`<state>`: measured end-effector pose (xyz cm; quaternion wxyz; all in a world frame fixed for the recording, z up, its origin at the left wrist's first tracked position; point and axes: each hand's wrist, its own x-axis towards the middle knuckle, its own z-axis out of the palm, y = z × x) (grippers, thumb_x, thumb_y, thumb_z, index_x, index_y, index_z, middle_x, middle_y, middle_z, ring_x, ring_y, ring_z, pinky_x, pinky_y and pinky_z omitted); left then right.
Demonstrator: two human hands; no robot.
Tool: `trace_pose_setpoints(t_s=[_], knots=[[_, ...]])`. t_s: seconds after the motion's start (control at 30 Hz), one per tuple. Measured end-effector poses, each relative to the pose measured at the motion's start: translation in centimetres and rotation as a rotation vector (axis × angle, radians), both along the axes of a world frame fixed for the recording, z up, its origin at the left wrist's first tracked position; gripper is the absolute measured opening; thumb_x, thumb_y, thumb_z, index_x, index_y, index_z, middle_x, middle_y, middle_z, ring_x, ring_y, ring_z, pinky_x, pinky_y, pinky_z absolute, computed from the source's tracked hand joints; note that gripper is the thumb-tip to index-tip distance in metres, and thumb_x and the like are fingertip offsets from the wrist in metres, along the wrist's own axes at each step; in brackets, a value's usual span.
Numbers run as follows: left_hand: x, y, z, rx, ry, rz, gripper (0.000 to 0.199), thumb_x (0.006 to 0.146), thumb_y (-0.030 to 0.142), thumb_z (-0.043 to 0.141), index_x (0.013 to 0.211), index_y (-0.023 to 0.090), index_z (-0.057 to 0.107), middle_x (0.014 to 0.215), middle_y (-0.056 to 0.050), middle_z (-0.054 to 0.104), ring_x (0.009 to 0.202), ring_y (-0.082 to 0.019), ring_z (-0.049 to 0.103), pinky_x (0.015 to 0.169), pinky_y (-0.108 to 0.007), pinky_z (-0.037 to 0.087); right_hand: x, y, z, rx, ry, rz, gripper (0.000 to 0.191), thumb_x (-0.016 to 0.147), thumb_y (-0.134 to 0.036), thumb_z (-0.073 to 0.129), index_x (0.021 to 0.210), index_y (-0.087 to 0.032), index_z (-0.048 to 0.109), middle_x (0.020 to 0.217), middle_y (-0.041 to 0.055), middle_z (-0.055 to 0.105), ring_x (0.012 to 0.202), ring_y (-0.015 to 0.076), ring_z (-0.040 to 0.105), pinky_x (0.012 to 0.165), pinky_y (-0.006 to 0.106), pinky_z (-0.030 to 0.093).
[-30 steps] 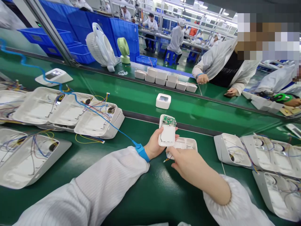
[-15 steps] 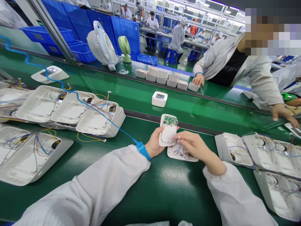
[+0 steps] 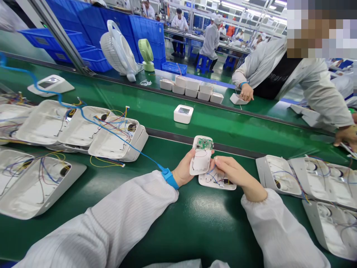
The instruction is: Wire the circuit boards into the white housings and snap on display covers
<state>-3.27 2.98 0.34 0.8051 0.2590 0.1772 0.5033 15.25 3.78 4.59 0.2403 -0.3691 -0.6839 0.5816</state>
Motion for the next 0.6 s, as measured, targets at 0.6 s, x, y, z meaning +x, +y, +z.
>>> trace_pose_setpoints(t_s=[0.6], knots=[[0.1, -0.24, 0.12, 0.185, 0.101, 0.026, 0.046, 0.078, 0.053, 0.068, 0.097, 0.011, 0.065, 0.077, -0.006, 0.065, 0.068, -0.016, 0.06, 0.068, -0.028, 0.047, -0.86, -0.75, 0.51, 0.192, 0.053, -0.098, 0.037, 0.097, -0.05, 0.05, 0.094, -0.02, 0.07, 0.095, 0.0063, 0.07, 0.086, 0.0183, 0.065, 0.082, 0.033, 0.052]])
